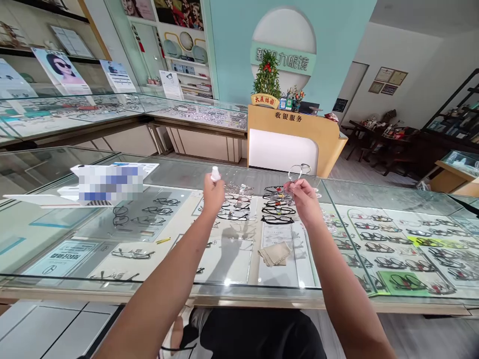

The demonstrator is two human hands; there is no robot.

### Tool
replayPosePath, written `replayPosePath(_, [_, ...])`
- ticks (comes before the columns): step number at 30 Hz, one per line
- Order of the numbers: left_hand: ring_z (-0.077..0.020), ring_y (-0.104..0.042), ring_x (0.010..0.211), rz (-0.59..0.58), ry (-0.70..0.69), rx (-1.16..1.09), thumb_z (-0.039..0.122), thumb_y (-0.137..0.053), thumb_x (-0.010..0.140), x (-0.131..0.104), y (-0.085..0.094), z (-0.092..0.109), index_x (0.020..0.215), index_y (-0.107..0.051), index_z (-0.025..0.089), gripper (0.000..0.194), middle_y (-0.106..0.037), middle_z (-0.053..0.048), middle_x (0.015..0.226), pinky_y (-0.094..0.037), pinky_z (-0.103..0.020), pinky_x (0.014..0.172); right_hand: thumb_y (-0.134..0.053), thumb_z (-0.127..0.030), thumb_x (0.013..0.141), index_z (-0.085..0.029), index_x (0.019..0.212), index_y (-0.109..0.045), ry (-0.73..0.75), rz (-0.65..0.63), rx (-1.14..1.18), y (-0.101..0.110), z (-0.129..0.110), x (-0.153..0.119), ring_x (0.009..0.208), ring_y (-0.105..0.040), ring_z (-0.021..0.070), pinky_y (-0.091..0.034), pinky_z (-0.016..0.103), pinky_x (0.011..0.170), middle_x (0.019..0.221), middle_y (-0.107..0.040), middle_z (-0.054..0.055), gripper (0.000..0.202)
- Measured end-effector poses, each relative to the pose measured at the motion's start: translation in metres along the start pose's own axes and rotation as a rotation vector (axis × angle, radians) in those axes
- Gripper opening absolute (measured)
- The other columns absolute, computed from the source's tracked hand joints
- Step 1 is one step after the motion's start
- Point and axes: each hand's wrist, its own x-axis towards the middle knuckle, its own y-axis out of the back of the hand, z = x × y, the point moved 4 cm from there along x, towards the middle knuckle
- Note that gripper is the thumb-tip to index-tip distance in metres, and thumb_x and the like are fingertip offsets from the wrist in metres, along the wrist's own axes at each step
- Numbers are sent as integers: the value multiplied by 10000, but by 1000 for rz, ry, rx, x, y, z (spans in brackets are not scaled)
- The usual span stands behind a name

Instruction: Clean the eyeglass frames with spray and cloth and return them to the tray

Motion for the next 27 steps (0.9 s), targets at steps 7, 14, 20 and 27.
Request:
replayPosePath(7, [-192,-569,693,-749,398,-549,855,-553,923,-79,-55,42,760,-594,205,671,-554,-56,776,-488,-302,539,-855,-426,845,-297,832,-641,-66,-41,-60,-6,4,-3,1066,-733,253,-503,424,1049,947,-815,-3,250])
replayPosePath(14, [-175,-471,599,-1037,552,-689,937,-400,933,-101,-54,57,653,-574,195,812,-440,-24,655,-396,-288,486,-886,-460,844,-306,880,-688,-117,-114,-132,-20,10,-10,1115,-733,263,-501,448,1090,984,-832,0,253])
replayPosePath(20, [-158,-398,517,-1028,497,-656,960,-360,896,-97,-54,52,578,-518,214,827,-353,3,556,-343,-279,449,-936,-541,811,-297,876,-717,-134,-188,-208,-29,13,-15,1121,-736,267,-522,444,1045,1008,-840,20,334])
replayPosePath(27, [-144,-442,518,-784,154,-304,922,-559,843,-92,-60,39,592,-582,207,758,-483,-34,544,-361,-266,444,-965,-577,764,-273,872,-715,-237,-275,-209,-37,20,-20,1020,-744,244,-542,436,1016,975,-827,18,408])
